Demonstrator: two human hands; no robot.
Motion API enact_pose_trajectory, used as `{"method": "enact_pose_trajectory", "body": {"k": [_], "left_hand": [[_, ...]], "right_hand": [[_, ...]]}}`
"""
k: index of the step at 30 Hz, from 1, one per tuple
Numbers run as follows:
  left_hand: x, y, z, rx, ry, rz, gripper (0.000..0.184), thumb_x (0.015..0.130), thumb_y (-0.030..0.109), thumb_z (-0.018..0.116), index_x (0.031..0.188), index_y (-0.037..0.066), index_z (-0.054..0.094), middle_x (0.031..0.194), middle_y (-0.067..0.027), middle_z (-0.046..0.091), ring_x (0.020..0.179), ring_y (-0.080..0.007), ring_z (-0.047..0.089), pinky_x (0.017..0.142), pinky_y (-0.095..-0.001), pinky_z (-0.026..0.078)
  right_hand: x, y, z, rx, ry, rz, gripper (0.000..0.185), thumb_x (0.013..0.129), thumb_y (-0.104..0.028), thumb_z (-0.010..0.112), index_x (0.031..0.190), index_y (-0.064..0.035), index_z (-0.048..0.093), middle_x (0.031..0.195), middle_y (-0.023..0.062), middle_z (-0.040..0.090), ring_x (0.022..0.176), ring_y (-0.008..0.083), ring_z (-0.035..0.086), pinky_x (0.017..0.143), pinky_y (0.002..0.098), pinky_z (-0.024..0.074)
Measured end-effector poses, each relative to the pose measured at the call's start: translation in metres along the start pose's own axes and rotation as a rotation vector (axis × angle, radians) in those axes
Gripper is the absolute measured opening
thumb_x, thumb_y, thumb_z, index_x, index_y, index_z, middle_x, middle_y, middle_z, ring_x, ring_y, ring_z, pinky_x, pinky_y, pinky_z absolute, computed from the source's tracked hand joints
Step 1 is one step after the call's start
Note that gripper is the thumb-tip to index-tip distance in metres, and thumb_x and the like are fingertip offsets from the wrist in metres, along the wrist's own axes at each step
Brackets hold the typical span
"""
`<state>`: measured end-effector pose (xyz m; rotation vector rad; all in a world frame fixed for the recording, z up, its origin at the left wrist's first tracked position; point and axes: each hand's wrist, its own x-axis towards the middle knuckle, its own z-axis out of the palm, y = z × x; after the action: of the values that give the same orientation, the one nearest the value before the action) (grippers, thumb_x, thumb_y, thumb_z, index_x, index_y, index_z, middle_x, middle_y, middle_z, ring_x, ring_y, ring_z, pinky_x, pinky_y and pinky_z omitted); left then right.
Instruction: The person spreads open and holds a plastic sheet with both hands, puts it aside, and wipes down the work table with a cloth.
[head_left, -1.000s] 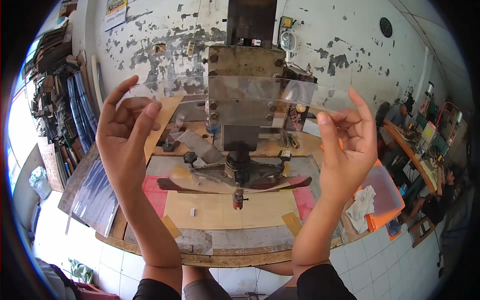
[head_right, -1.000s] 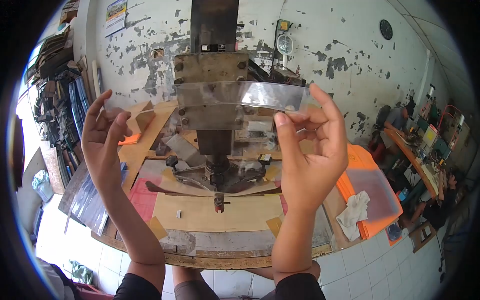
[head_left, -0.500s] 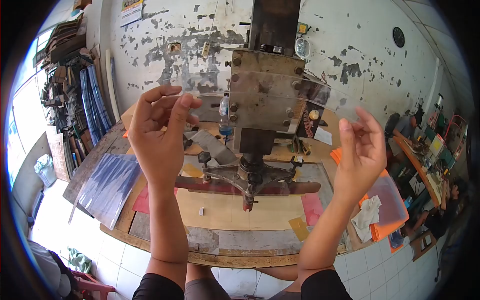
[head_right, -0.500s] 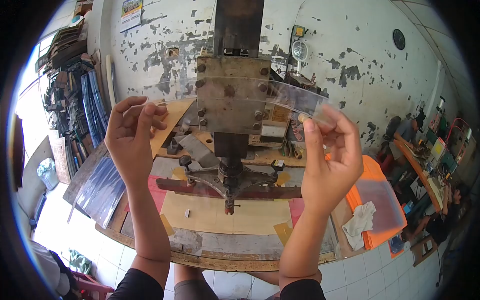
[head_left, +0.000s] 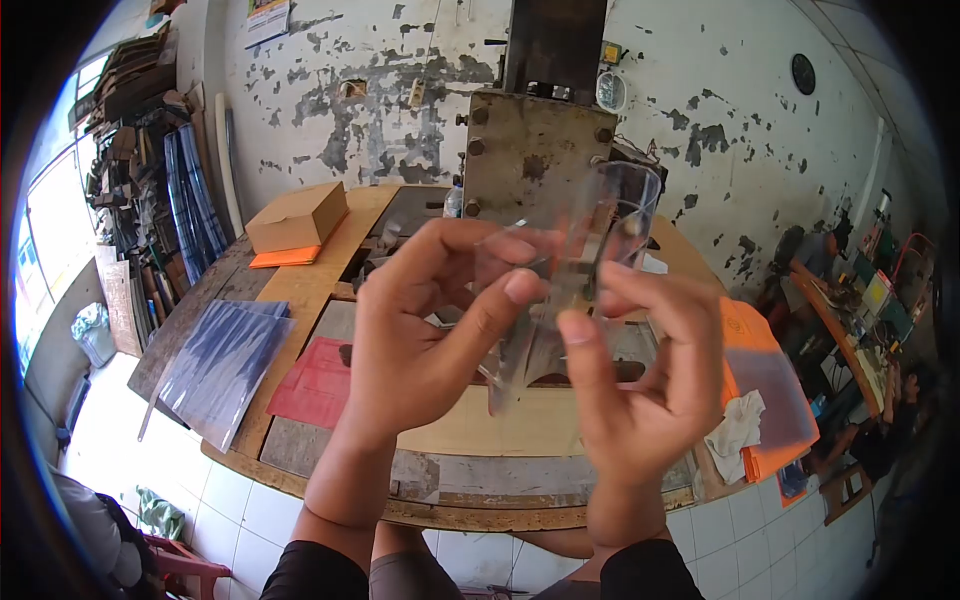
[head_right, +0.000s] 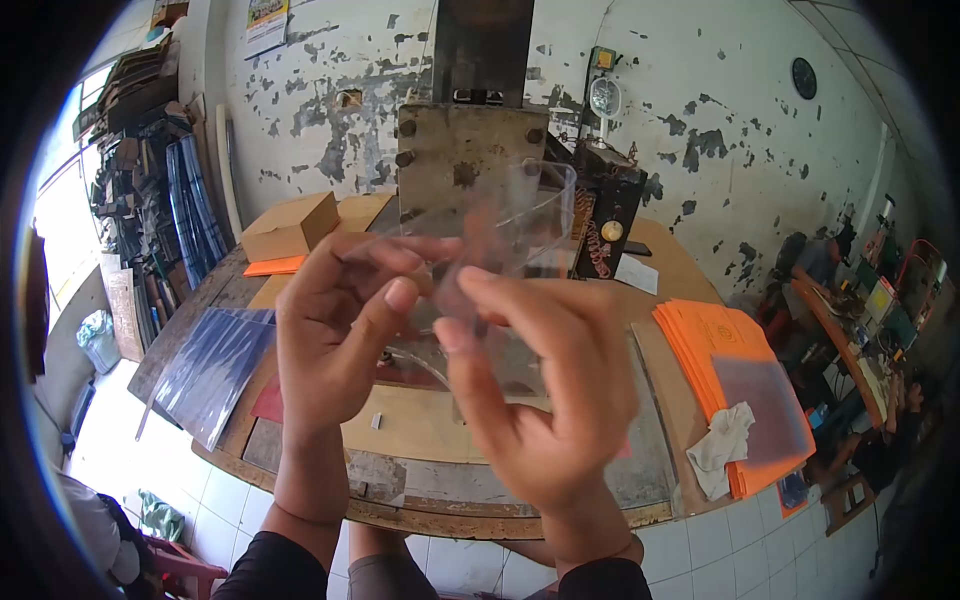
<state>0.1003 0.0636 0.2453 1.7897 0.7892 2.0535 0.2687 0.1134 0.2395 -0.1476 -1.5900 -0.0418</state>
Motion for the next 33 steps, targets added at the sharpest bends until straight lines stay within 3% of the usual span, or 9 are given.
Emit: {"method": "enact_pose_trajectory", "body": {"k": [4,7,10,15,18,19,25,33], "left_hand": [[-0.002,-0.008,-0.006,-0.017,-0.164,-0.133,0.033,0.108,0.008,0.072,0.136,-0.006,0.063,0.129,-0.0139,0.078,0.113,-0.0146,0.074,0.098,-0.0310,0.060],[0.000,-0.007,-0.001,-0.315,-0.153,-0.174,0.041,0.109,0.011,0.071,0.145,-0.005,0.059,0.136,-0.0157,0.074,0.120,-0.0160,0.072,0.100,-0.0324,0.060],[0.001,-0.004,0.000,-0.207,-0.145,-0.205,0.044,0.109,0.009,0.070,0.149,-0.004,0.057,0.143,-0.0170,0.071,0.128,-0.0176,0.070,0.101,-0.0323,0.060],[0.005,-0.010,0.000,-0.161,-0.111,-0.192,0.041,0.109,0.006,0.069,0.149,-0.002,0.061,0.134,-0.0138,0.077,0.125,-0.0174,0.073,0.095,-0.0295,0.062],[0.009,0.001,0.000,-0.084,-0.125,-0.308,0.039,0.109,0.005,0.068,0.147,-0.005,0.062,0.125,-0.0173,0.080,0.115,-0.0196,0.077,0.093,-0.0310,0.064],[0.009,0.005,0.000,-0.065,-0.133,-0.362,0.039,0.109,0.004,0.067,0.146,-0.007,0.062,0.122,-0.0194,0.080,0.111,-0.0209,0.079,0.093,-0.0321,0.064],[0.003,-0.011,-0.002,-0.044,-0.215,-0.115,0.041,0.110,0.003,0.062,0.151,-0.004,0.059,0.119,-0.0181,0.081,0.106,-0.0203,0.080,0.078,-0.0265,0.065],[0.004,0.004,0.000,-0.005,-0.219,-0.282,0.044,0.110,0.004,0.061,0.154,-0.002,0.057,0.118,-0.0156,0.082,0.105,-0.0171,0.080,0.070,-0.0226,0.063]], "right_hand": [[-0.001,0.004,0.011,-0.041,-0.033,-0.033,0.039,0.089,0.000,0.084,0.126,-0.0033,0.076,0.114,0.0111,0.073,0.098,0.0253,0.071,0.085,0.0353,0.0553],[-0.001,0.003,0.013,-0.097,-0.062,-0.041,0.034,0.090,0.001,0.079,0.124,-0.0039,0.077,0.116,0.0098,0.074,0.106,0.0298,0.071,0.093,0.0390,0.0530],[0.001,0.005,0.013,-0.109,-0.093,-0.085,0.034,0.089,0.004,0.076,0.122,-0.0038,0.077,0.115,0.0097,0.076,0.109,0.0314,0.071,0.097,0.0415,0.0522],[0.000,0.017,0.011,-0.015,-0.053,-0.092,0.031,0.090,0.003,0.074,0.120,-0.0041,0.077,0.114,0.0095,0.079,0.113,0.0328,0.071,0.111,0.0466,0.0473],[0.008,0.023,0.003,-0.192,0.041,-0.145,0.028,0.092,-0.002,0.077,0.119,-0.0050,0.077,0.116,0.0098,0.079,0.116,0.0342,0.070,0.116,0.0480,0.0445],[0.012,0.023,-0.001,-0.278,0.074,-0.152,0.027,0.092,-0.003,0.078,0.119,-0.0055,0.077,0.116,0.0097,0.079,0.117,0.0347,0.070,0.116,0.0480,0.0444],[0.014,0.035,-0.020,-0.264,0.018,0.003,0.023,0.092,-0.010,0.084,0.114,-0.0053,0.080,0.113,0.0071,0.081,0.112,0.0295,0.071,0.108,0.0437,0.0475],[0.015,0.026,-0.025,-0.128,-0.094,0.161,0.014,0.092,-0.002,0.083,0.106,-0.0032,0.081,0.102,0.0069,0.082,0.095,0.0222,0.073,0.092,0.0347,0.0515]]}}
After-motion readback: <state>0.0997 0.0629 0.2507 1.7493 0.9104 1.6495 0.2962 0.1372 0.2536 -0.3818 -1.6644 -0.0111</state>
